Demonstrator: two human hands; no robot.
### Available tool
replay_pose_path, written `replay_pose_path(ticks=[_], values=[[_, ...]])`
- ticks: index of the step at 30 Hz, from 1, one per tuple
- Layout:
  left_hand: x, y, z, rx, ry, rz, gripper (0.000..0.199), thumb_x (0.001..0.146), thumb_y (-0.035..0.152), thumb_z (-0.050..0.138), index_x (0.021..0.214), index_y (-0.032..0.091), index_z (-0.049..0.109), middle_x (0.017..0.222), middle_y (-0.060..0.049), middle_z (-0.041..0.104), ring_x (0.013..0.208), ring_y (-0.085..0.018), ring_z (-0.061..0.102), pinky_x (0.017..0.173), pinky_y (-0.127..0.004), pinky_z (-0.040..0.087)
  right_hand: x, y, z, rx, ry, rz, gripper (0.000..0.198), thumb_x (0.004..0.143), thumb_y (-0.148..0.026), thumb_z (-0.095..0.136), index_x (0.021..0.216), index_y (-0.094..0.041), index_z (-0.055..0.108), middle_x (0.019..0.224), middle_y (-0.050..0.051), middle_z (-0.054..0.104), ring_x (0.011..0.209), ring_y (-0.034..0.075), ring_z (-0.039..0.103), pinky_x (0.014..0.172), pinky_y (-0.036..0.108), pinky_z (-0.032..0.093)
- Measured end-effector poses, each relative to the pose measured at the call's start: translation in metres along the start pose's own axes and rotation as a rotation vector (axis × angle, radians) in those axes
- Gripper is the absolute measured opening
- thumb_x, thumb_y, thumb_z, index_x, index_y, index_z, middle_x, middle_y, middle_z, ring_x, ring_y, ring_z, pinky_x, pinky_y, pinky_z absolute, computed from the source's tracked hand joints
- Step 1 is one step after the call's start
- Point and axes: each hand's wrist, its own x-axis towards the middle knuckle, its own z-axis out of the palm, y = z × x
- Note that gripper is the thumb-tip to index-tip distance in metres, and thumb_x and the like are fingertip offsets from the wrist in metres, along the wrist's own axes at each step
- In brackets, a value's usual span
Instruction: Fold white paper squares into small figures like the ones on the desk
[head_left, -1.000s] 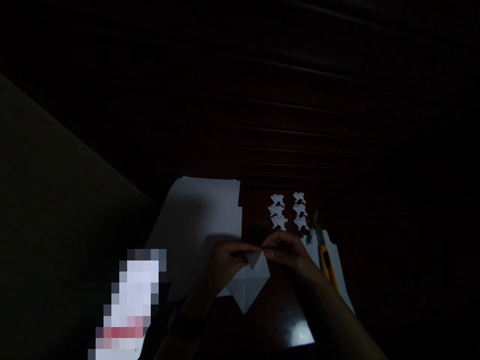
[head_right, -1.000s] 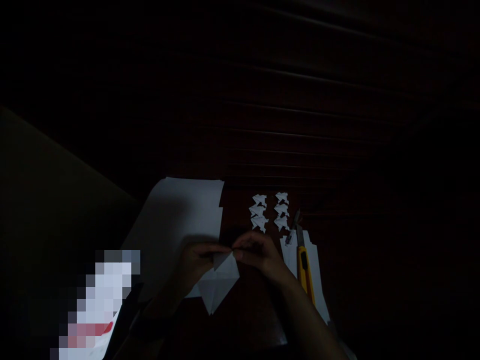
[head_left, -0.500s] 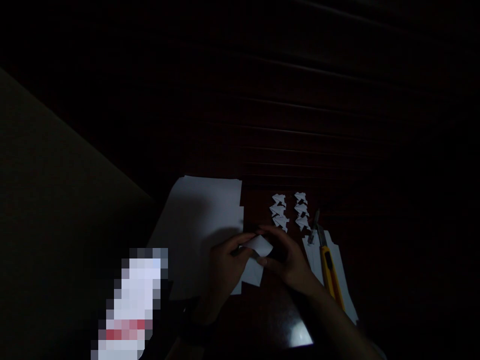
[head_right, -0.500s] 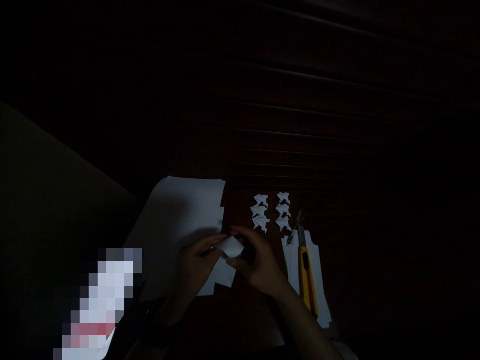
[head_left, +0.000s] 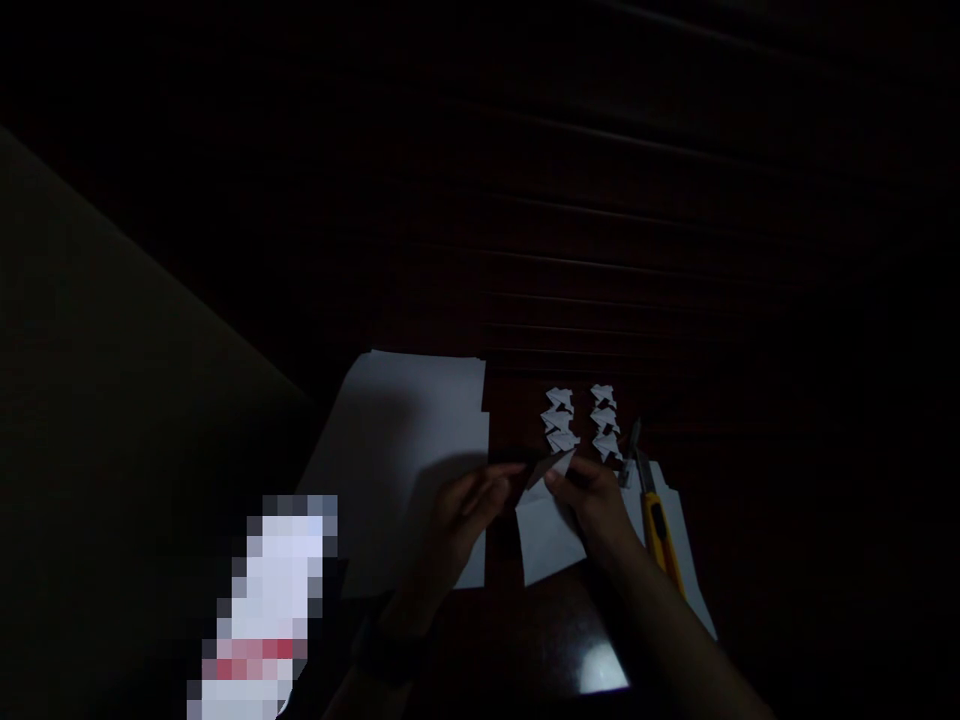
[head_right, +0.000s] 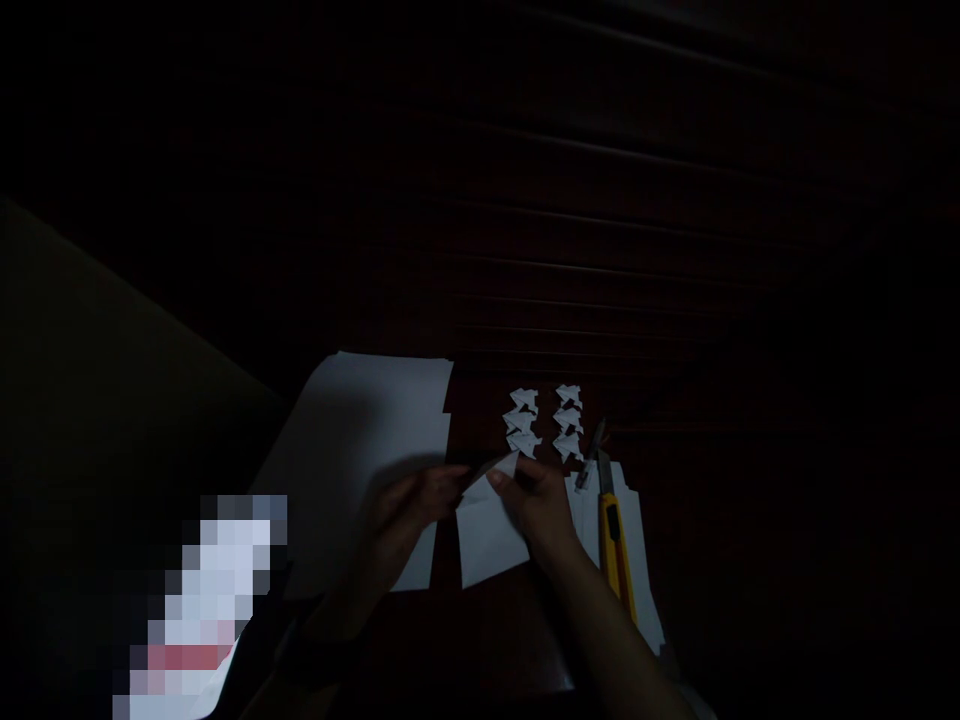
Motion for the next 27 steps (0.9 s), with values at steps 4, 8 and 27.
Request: replay_pose_path(ticks=[4,8,27], values=[[0.003,0.000,0.001,0.118,0.017,-0.002,0.030,0.081,0.034,0.060,0.104,0.016,0.066,0.099,-0.009,0.070,0.089,-0.022,0.065,0.073,-0.029,0.052,0.001,0.003,-0.001,0.159,-0.105,0.068,0.017,0.064,-0.027,0.076,0.078,-0.019,0.071,0.074,0.002,0.069,0.067,0.016,0.061,0.066,0.029,0.047],[0.005,-0.004,0.003,0.138,0.008,0.014,0.024,0.078,0.027,0.064,0.100,0.017,0.068,0.098,-0.007,0.071,0.089,-0.021,0.066,0.076,-0.028,0.052,-0.001,0.003,0.003,0.112,-0.095,0.016,0.017,0.062,-0.020,0.075,0.079,-0.019,0.070,0.077,0.001,0.068,0.070,0.017,0.060,0.068,0.029,0.046],[0.007,-0.008,-0.002,0.182,-0.021,-0.051,0.017,0.076,0.023,0.061,0.086,0.016,0.074,0.076,-0.005,0.072,0.068,-0.017,0.062,0.061,-0.025,0.047,-0.002,-0.003,0.003,-0.565,-0.003,-0.512,0.025,0.069,-0.002,0.059,0.079,-0.023,0.069,0.082,0.003,0.064,0.082,0.020,0.057,0.075,0.032,0.044]])
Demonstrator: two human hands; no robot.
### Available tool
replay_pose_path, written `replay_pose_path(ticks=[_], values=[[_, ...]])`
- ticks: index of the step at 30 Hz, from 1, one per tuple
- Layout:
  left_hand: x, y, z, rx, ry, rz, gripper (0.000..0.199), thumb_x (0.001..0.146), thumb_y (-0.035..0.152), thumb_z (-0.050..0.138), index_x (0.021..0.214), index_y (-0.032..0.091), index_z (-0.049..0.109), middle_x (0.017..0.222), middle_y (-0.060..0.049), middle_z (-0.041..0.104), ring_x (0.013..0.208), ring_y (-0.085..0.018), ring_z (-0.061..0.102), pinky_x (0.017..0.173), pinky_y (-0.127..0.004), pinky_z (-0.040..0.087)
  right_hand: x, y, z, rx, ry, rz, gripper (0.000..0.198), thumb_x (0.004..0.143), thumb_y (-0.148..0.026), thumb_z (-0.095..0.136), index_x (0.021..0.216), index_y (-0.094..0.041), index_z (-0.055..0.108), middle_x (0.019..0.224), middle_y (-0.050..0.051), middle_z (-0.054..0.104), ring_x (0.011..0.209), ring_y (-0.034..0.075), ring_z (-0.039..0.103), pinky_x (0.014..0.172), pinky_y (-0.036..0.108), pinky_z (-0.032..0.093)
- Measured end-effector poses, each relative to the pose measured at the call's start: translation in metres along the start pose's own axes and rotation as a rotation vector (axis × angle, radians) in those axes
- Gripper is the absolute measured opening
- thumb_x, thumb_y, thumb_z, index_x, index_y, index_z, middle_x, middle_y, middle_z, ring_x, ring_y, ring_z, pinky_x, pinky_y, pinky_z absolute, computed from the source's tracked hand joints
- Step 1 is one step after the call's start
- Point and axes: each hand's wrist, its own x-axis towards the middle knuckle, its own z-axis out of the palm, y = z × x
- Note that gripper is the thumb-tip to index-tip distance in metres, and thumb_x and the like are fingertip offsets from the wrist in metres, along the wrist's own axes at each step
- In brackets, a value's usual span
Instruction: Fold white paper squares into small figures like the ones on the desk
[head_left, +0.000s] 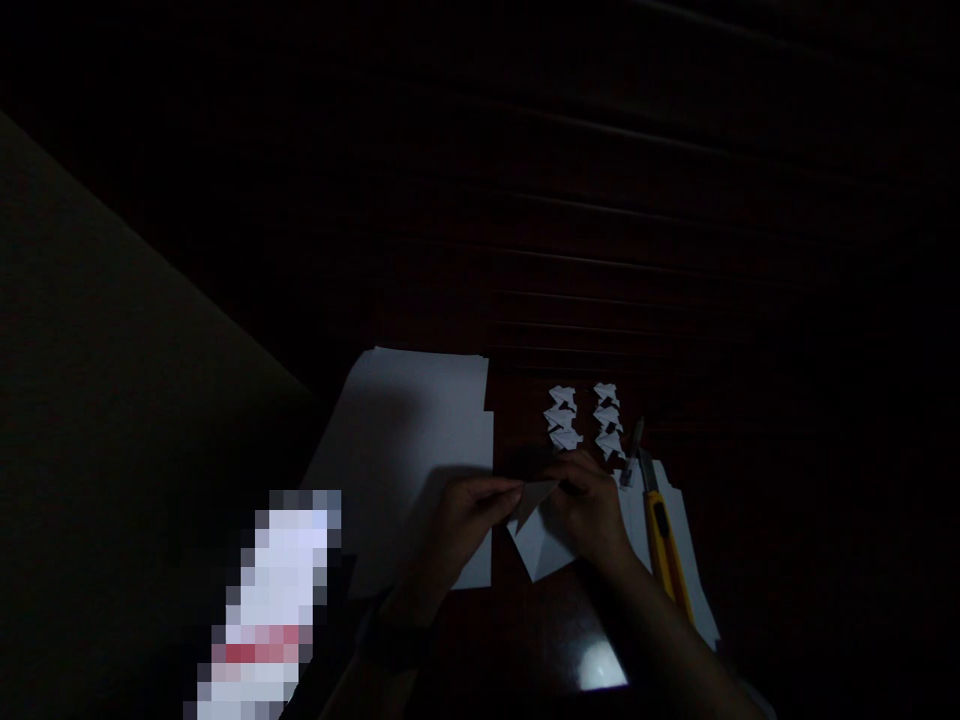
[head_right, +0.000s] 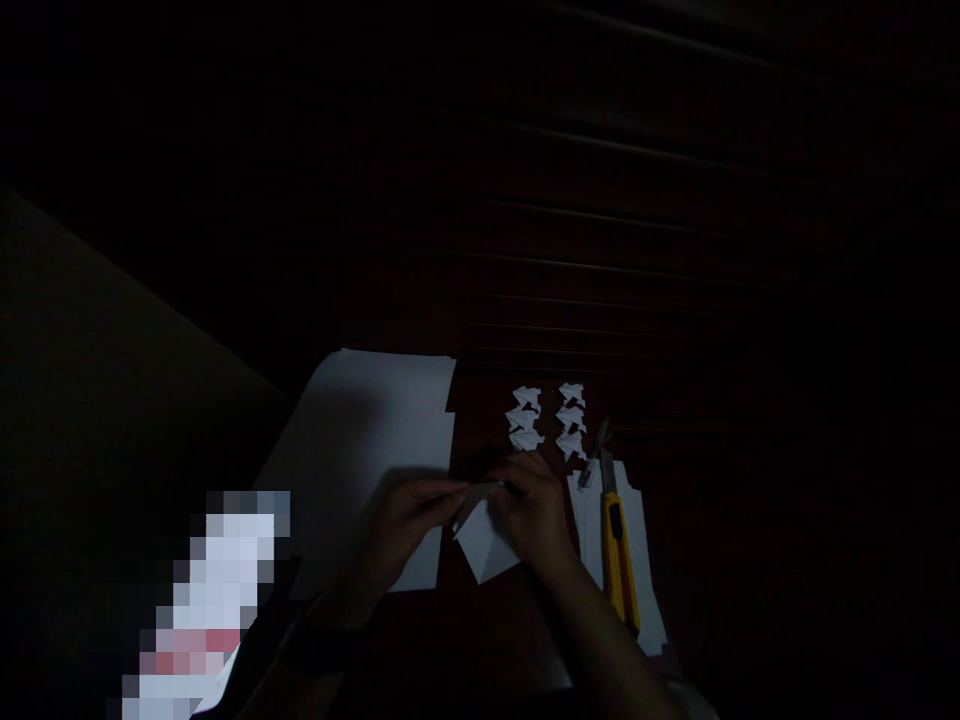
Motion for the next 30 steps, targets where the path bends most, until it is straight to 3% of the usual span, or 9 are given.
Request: replay_pose_path(ticks=[7,12,17,20,24,30], values=[[-0.001,0.009,0.000,-0.026,0.011,-0.026,0.018,0.077,0.027,0.061,0.073,0.015,0.073,0.060,-0.002,0.063,0.056,-0.013,0.053,0.050,-0.022,0.039,0.001,-0.003,-0.001,-0.003,-0.052,-0.038,0.018,0.071,-0.006,0.064,0.076,-0.023,0.069,0.078,0.002,0.065,0.080,0.020,0.056,0.072,0.032,0.043],[0.000,0.006,0.000,-0.002,0.042,-0.035,0.020,0.074,0.033,0.064,0.069,0.014,0.071,0.064,-0.003,0.064,0.060,-0.015,0.056,0.053,-0.022,0.042,0.001,-0.007,0.000,0.048,-0.077,0.001,0.011,0.071,-0.010,0.067,0.074,-0.021,0.068,0.076,0.002,0.064,0.077,0.019,0.056,0.069,0.030,0.043],[-0.003,0.006,0.001,-0.257,0.068,-0.148,0.037,0.084,0.046,0.050,0.099,0.015,0.064,0.088,-0.008,0.067,0.073,-0.018,0.064,0.061,-0.028,0.051,0.000,-0.007,0.001,0.104,0.008,0.200,0.006,0.075,-0.024,0.068,0.071,-0.019,0.066,0.075,0.002,0.065,0.071,0.018,0.058,0.065,0.029,0.044],[-0.005,0.012,0.002,-0.359,0.045,-0.137,0.038,0.085,0.048,0.048,0.106,0.017,0.056,0.089,-0.008,0.067,0.074,-0.019,0.065,0.065,-0.032,0.053,-0.001,-0.006,0.001,0.074,0.076,0.276,0.008,0.076,-0.028,0.065,0.076,-0.020,0.065,0.076,0.003,0.066,0.072,0.019,0.059,0.066,0.030,0.044],[-0.005,0.013,0.004,-0.197,0.054,-0.037,0.029,0.074,0.034,0.068,0.096,0.019,0.055,0.081,-0.002,0.066,0.075,-0.016,0.064,0.062,-0.023,0.050,-0.002,-0.008,0.003,0.025,0.139,0.289,0.011,0.075,-0.029,0.066,0.081,-0.020,0.063,0.076,0.002,0.065,0.072,0.019,0.058,0.066,0.030,0.044],[0.000,-0.001,0.001,-0.086,0.098,0.017,0.019,0.073,0.026,0.068,0.088,0.017,0.059,0.074,-0.001,0.065,0.064,-0.013,0.061,0.056,-0.021,0.047,-0.002,-0.014,0.001,0.113,0.030,0.148,0.011,0.074,-0.013,0.061,0.081,-0.020,0.062,0.083,0.002,0.064,0.080,0.019,0.059,0.074,0.030,0.045]])
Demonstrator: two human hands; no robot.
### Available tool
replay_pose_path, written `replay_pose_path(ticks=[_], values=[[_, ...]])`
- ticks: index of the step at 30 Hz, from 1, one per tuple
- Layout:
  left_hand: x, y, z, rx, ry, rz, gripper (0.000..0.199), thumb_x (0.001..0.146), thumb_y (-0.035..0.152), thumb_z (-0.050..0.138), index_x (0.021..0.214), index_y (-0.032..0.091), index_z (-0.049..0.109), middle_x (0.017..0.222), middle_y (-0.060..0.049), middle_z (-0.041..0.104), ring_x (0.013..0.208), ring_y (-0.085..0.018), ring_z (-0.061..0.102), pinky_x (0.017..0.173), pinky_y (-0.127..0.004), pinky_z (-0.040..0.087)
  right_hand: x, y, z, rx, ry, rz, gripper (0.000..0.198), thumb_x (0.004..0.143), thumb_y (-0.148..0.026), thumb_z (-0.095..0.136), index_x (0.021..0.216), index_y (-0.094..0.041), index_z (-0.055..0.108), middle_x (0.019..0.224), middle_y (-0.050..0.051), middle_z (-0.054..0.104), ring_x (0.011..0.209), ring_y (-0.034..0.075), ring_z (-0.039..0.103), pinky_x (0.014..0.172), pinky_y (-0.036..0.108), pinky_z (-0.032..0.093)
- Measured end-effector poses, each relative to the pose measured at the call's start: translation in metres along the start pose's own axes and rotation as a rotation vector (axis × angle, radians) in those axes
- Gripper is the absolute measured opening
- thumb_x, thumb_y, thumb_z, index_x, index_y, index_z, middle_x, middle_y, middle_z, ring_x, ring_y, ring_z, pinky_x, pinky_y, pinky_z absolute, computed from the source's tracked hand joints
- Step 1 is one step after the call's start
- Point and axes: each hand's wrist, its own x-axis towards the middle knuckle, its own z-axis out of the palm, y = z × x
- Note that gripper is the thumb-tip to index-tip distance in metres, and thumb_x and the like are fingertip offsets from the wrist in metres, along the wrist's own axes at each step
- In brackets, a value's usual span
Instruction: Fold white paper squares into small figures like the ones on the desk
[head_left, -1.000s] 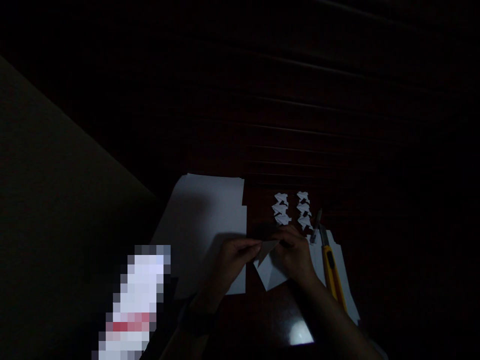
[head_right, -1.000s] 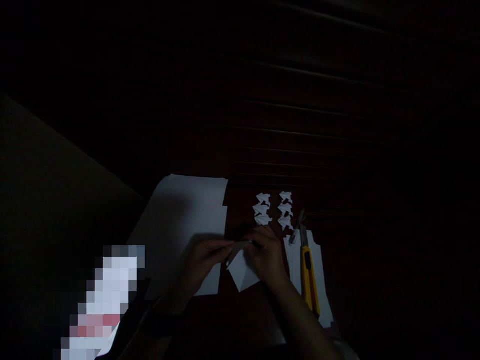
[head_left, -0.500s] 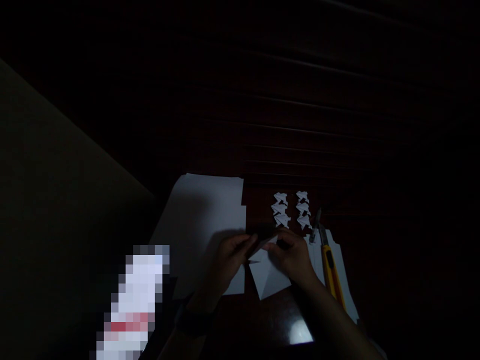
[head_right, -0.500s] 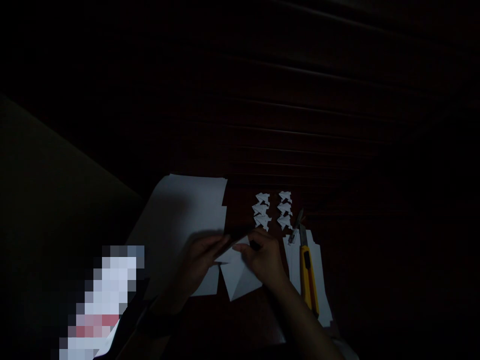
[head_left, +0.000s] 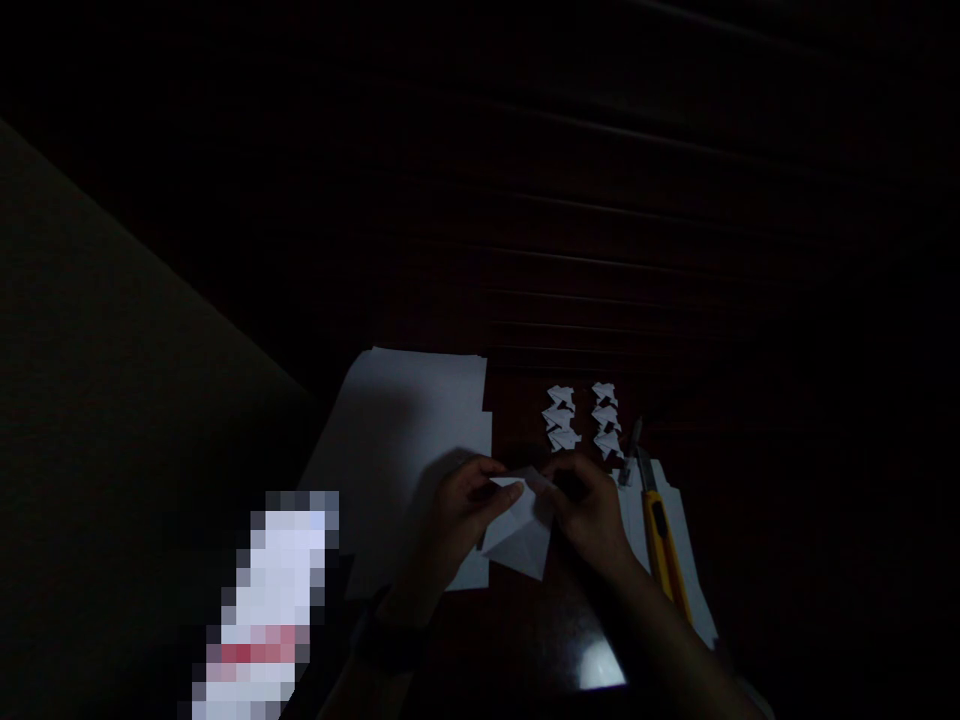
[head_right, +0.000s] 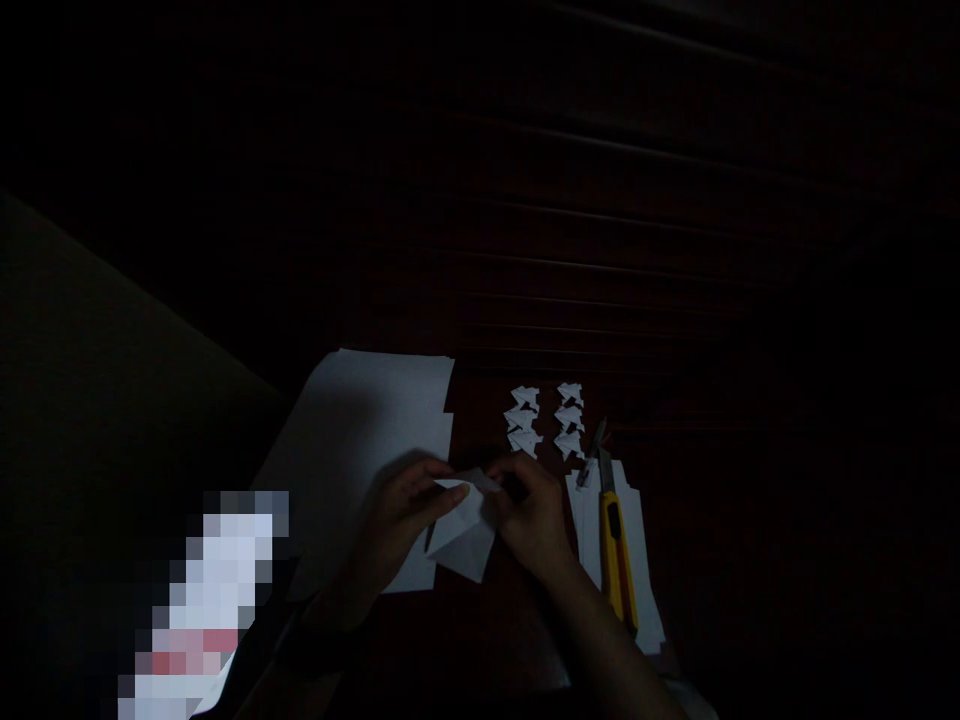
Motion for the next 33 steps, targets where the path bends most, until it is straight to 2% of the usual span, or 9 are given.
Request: replay_pose_path(ticks=[4,8,10,13,17,22,29,33], values=[[0.003,-0.004,-0.004,-0.083,0.029,0.016,0.019,0.065,0.014,0.069,0.083,0.016,0.062,0.083,-0.003,0.068,0.077,-0.016,0.064,0.066,-0.024,0.049,0.000,-0.007,-0.007,0.080,-0.170,-0.025,0.021,0.072,-0.009,0.060,0.090,-0.020,0.063,0.093,0.004,0.064,0.090,0.020,0.059,0.083,0.033,0.044],[0.005,-0.003,-0.004,-0.119,0.123,0.024,0.023,0.060,0.008,0.069,0.081,0.014,0.065,0.083,-0.005,0.071,0.078,-0.019,0.065,0.068,-0.027,0.051,0.000,-0.012,-0.012,0.245,-0.314,0.032,0.023,0.079,-0.017,0.055,0.101,-0.021,0.063,0.100,0.005,0.065,0.096,0.022,0.059,0.084,0.034,0.045],[0.005,-0.001,-0.004,-0.105,0.160,0.035,0.026,0.060,0.008,0.069,0.085,0.015,0.067,0.089,-0.006,0.071,0.083,-0.020,0.066,0.071,-0.027,0.052,-0.001,-0.012,-0.012,0.290,-0.286,0.077,0.020,0.084,-0.024,0.051,0.100,-0.021,0.064,0.102,0.004,0.065,0.098,0.022,0.059,0.085,0.034,0.045],[0.003,0.001,-0.004,-0.033,0.146,0.006,0.027,0.063,0.010,0.067,0.090,0.017,0.071,0.091,-0.005,0.072,0.082,-0.020,0.067,0.070,-0.027,0.053,0.000,-0.010,-0.009,0.263,-0.203,0.136,0.021,0.088,-0.032,0.048,0.094,-0.021,0.065,0.098,0.004,0.066,0.095,0.022,0.059,0.084,0.034,0.044],[0.001,0.000,-0.004,0.064,0.137,-0.020,0.025,0.067,0.016,0.067,0.091,0.019,0.073,0.087,-0.004,0.074,0.073,-0.020,0.068,0.058,-0.025,0.053,0.002,-0.006,-0.003,0.203,-0.174,0.136,0.018,0.083,-0.036,0.057,0.090,-0.021,0.065,0.090,0.003,0.067,0.086,0.020,0.060,0.077,0.032,0.046],[0.001,0.000,-0.003,0.070,0.131,-0.029,0.025,0.069,0.020,0.067,0.094,0.020,0.073,0.082,-0.004,0.074,0.062,-0.018,0.066,0.049,-0.022,0.049,0.002,-0.002,-0.001,0.213,-0.179,0.149,0.017,0.077,-0.034,0.065,0.087,-0.020,0.065,0.083,0.003,0.065,0.080,0.018,0.059,0.072,0.029,0.046],[-0.001,0.003,0.001,-0.044,0.063,-0.075,0.026,0.070,0.015,0.063,0.094,0.018,0.073,0.083,-0.004,0.074,0.064,-0.016,0.065,0.054,-0.022,0.048,0.001,-0.001,-0.002,0.313,-0.174,0.217,0.016,0.077,-0.033,0.066,0.084,-0.020,0.061,0.077,0.001,0.061,0.071,0.016,0.056,0.065,0.027,0.044],[-0.001,-0.004,0.002,-0.133,0.034,-0.051,0.027,0.071,0.017,0.063,0.096,0.018,0.071,0.090,-0.006,0.073,0.074,-0.019,0.066,0.063,-0.026,0.050,0.002,-0.004,-0.004,0.342,-0.168,0.222,0.015,0.077,-0.033,0.064,0.084,-0.020,0.062,0.080,0.001,0.062,0.073,0.016,0.056,0.065,0.026,0.044]])
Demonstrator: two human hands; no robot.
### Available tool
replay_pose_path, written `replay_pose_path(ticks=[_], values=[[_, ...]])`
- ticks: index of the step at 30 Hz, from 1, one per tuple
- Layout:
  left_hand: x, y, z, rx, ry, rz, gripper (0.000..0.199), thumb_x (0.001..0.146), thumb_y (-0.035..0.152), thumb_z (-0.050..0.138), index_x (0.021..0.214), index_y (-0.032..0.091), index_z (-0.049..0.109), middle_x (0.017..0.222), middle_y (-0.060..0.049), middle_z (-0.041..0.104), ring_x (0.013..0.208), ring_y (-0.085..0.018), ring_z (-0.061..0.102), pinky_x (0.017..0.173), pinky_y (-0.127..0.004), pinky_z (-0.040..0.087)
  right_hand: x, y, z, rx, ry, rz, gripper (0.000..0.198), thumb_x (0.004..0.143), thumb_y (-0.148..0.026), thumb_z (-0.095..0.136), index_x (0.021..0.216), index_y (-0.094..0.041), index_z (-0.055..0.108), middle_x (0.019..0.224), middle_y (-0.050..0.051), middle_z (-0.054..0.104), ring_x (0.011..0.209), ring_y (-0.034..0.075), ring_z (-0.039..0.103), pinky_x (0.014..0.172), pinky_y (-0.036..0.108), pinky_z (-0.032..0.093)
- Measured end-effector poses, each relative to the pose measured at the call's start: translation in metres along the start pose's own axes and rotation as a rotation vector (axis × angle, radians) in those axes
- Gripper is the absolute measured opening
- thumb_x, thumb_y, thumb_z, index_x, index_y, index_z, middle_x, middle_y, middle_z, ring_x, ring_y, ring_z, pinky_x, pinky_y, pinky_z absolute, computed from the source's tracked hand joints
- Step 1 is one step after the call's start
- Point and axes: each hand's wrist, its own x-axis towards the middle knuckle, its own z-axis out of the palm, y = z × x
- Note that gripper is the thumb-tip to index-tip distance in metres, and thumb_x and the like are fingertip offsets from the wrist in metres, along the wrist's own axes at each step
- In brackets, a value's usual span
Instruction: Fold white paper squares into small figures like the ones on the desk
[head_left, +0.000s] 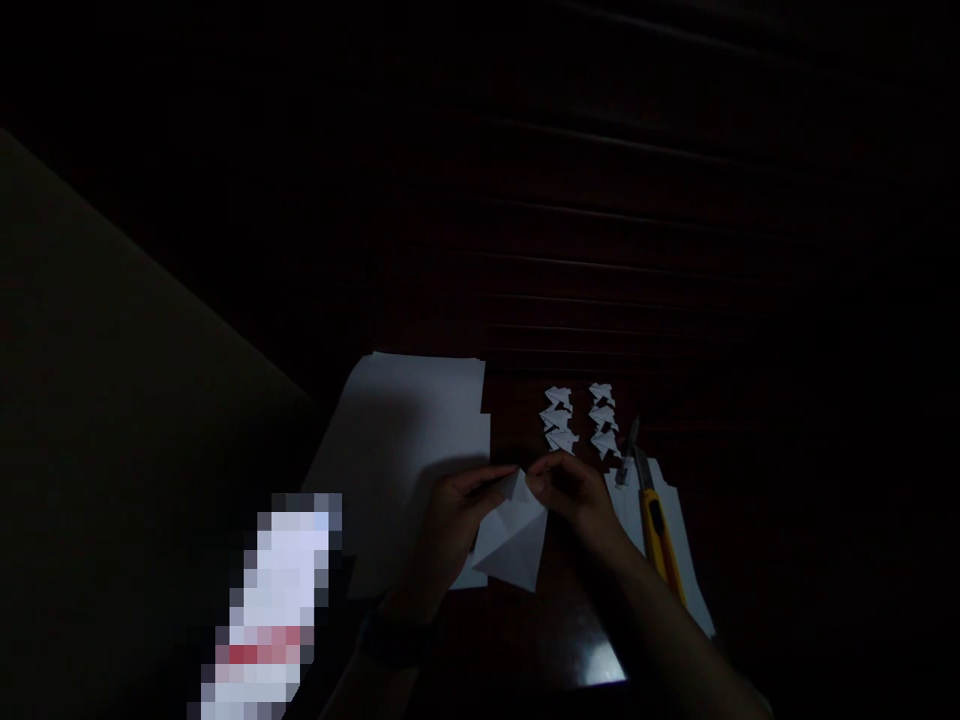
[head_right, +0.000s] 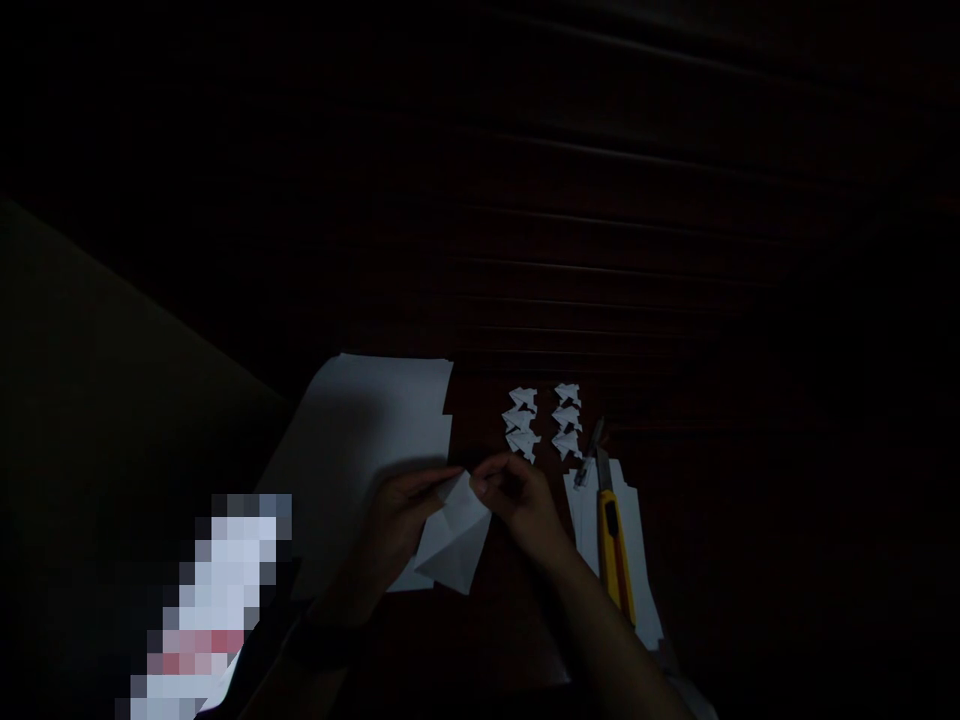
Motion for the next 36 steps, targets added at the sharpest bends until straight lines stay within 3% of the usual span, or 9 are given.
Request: replay_pose_path(ticks=[15,22,28,32,36], values=[[0.000,-0.003,0.001,0.022,-0.086,-0.050,0.028,0.068,0.015,0.064,0.095,0.018,0.072,0.090,-0.008,0.073,0.071,-0.019,0.067,0.059,-0.027,0.051,0.001,-0.003,-0.010,0.064,-0.071,0.026,0.017,0.078,-0.034,0.063,0.087,-0.019,0.063,0.078,0.001,0.062,0.072,0.015,0.057,0.065,0.026,0.044],[0.003,-0.010,-0.001,0.062,-0.041,0.018,0.024,0.070,0.016,0.064,0.093,0.018,0.073,0.086,-0.007,0.074,0.071,-0.020,0.067,0.062,-0.028,0.052,0.000,-0.004,-0.009,0.004,-0.079,-0.038,0.014,0.077,-0.029,0.065,0.088,-0.020,0.062,0.082,0.001,0.061,0.077,0.015,0.056,0.069,0.026,0.044],[0.002,0.000,0.003,0.202,0.018,0.027,0.022,0.069,0.018,0.064,0.089,0.018,0.074,0.088,-0.006,0.074,0.075,-0.020,0.067,0.063,-0.026,0.052,0.000,-0.002,-0.009,-0.104,-0.094,-0.063,0.018,0.077,-0.023,0.065,0.093,-0.020,0.059,0.086,0.002,0.060,0.082,0.016,0.056,0.073,0.027,0.044],[0.002,0.006,0.006,0.319,0.078,0.054,0.026,0.068,0.013,0.061,0.089,0.020,0.074,0.089,-0.004,0.074,0.075,-0.019,0.067,0.061,-0.023,0.051,0.001,0.006,-0.010,-0.160,-0.068,-0.015,0.019,0.076,-0.022,0.064,0.095,-0.020,0.059,0.078,0.000,0.060,0.075,0.015,0.057,0.067,0.026,0.045],[-0.001,0.009,0.005,0.307,0.029,0.047,0.026,0.071,0.015,0.061,0.094,0.019,0.073,0.089,-0.004,0.073,0.074,-0.018,0.066,0.060,-0.022,0.050,0.003,0.010,-0.012,-0.155,-0.041,0.010,0.019,0.075,-0.021,0.065,0.093,-0.020,0.058,0.067,-0.003,0.059,0.065,0.014,0.056,0.062,0.025,0.043]])
